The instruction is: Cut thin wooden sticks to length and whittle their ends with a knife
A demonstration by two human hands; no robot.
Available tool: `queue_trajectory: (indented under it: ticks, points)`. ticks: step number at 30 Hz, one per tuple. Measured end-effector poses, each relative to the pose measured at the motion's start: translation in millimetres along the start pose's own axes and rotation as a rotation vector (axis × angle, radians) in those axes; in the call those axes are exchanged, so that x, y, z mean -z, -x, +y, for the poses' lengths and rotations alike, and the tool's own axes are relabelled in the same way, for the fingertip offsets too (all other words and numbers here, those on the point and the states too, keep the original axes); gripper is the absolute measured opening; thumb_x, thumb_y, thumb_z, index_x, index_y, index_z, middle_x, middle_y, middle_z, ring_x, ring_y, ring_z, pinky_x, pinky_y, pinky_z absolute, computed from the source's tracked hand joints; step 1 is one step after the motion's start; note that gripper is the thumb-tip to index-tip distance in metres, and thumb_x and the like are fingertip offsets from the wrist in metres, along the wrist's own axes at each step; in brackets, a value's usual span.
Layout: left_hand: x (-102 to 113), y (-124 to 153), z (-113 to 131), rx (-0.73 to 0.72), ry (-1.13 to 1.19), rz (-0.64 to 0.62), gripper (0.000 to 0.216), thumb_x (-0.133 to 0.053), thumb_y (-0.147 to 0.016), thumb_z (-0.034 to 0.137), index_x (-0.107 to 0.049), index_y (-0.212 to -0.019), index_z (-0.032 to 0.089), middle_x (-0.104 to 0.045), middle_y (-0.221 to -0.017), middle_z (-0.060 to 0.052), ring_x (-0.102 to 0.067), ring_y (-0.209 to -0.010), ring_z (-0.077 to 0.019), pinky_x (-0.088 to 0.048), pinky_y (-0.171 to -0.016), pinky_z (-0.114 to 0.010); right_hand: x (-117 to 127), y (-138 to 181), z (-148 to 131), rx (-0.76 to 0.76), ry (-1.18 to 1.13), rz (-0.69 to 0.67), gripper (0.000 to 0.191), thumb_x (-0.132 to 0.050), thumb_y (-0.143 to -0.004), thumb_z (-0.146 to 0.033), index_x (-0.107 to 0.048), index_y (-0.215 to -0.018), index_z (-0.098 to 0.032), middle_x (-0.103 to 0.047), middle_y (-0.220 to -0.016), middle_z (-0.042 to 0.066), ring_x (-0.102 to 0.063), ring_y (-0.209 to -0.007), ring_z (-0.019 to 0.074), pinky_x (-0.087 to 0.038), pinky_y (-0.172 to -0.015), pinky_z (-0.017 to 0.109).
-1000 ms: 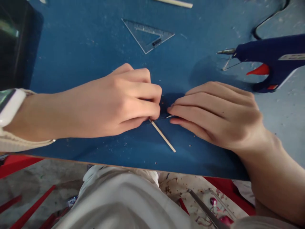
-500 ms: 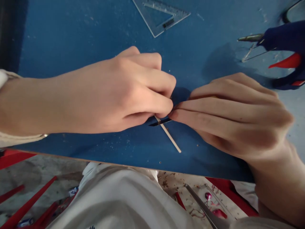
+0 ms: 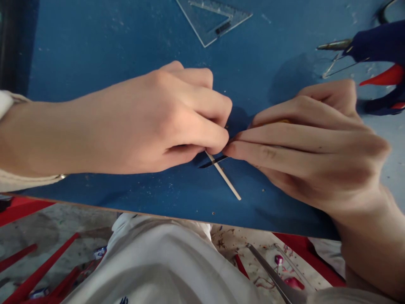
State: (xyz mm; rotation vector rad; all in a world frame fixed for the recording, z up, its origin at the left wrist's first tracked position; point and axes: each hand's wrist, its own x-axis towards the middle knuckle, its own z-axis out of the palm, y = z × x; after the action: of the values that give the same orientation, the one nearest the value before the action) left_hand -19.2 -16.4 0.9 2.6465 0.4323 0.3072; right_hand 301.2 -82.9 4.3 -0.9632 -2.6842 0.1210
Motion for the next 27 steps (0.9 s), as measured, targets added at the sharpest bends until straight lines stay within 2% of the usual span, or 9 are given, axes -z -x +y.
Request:
queue_trajectory:
  ticks: [5,9,12,14,17,21,24,27]
  points:
    - [-4,1,-4,-0.029,0.014,0.034,0.046,-0.049,-0.134,0.027,-0.088,-0.109,0.025,-0.084,-0.122,-0.002,-0.065,-0.112,-0.021,-0.041,-0.101,-0.041,-2,-1,1,0.024,-0.041,0.033,0.039,-0.064,-0.131,-0.018,-0.097,-0.136,-0.04,-0.091,-0.114,-0.002,-0.09,-0.117,0.0264,-0.061,-0.107,0.056]
    - [-5,1,-3,-0.048,-0.065,0.049,0.047,-0.049,-0.136,0.025,-0.086,-0.107,0.023,-0.084,-0.122,-0.001,-0.069,-0.112,-0.0192,-0.046,-0.1,-0.04,-7,-3,5,0.052,-0.051,0.092,0.03,-0.069,-0.132,-0.021,-0.096,-0.133,-0.036,-0.092,-0.112,-0.003,-0.09,-0.112,0.0245,-0.061,-0.099,0.052]
    - [-6,2,0,-0.119,-0.161,0.06,0.05,-0.04,-0.136,0.019,-0.083,-0.11,0.022,-0.082,-0.122,-0.002,-0.071,-0.111,-0.0194,-0.053,-0.098,-0.041,-11,-3,7,0.085,-0.095,0.152,0.016,-0.081,-0.128,-0.022,-0.093,-0.132,-0.032,-0.093,-0.124,-0.008,-0.089,-0.111,0.0182,-0.059,-0.097,0.048]
    - [-6,4,2,-0.154,-0.232,0.087,0.05,-0.037,-0.134,0.013,-0.083,-0.116,0.02,-0.08,-0.122,-0.003,-0.071,-0.11,-0.0186,-0.057,-0.096,-0.04,-11,-3,6,0.059,-0.119,0.149,0.015,-0.083,-0.127,-0.022,-0.09,-0.133,-0.033,-0.093,-0.129,-0.011,-0.089,-0.112,0.015,-0.06,-0.099,0.046]
    - [-5,6,5,-0.134,-0.259,0.091,0.052,-0.036,-0.133,0.009,-0.084,-0.119,0.02,-0.08,-0.121,-0.002,-0.072,-0.108,-0.0162,-0.063,-0.095,-0.036,-9,-6,4,0.039,-0.139,0.153,0.013,-0.086,-0.125,-0.019,-0.085,-0.132,-0.031,-0.094,-0.127,-0.011,-0.091,-0.113,0.0172,-0.062,-0.101,0.047]
    - [-2,7,6,-0.101,-0.203,0.07,0.056,-0.033,-0.133,0.014,-0.085,-0.113,0.024,-0.082,-0.122,0.001,-0.081,-0.108,-0.0157,-0.067,-0.088,-0.033,-7,-9,1,0.009,-0.155,0.129,0.016,-0.09,-0.123,-0.022,-0.079,-0.131,-0.031,-0.097,-0.128,-0.008,-0.094,-0.117,0.0218,-0.065,-0.103,0.052]
    - [1,6,8,-0.035,-0.132,0.037,0.059,-0.031,-0.135,0.02,-0.086,-0.113,0.024,-0.08,-0.122,0.001,-0.083,-0.111,-0.0153,-0.07,-0.094,-0.032,-9,-8,1,0.015,-0.15,0.146,0.013,-0.087,-0.126,-0.024,-0.076,-0.128,-0.032,-0.097,-0.126,-0.01,-0.094,-0.117,0.02,-0.065,-0.103,0.051]
    - [1,5,8,0.01,-0.078,-0.007,0.062,-0.028,-0.134,0.023,-0.086,-0.111,0.024,-0.079,-0.12,0.0,-0.084,-0.113,-0.0169,-0.075,-0.101,-0.036,-11,-6,1,0.039,-0.151,0.156,0.017,-0.085,-0.125,-0.018,-0.075,-0.124,-0.032,-0.096,-0.127,-0.01,-0.093,-0.118,0.0198,-0.065,-0.104,0.05]
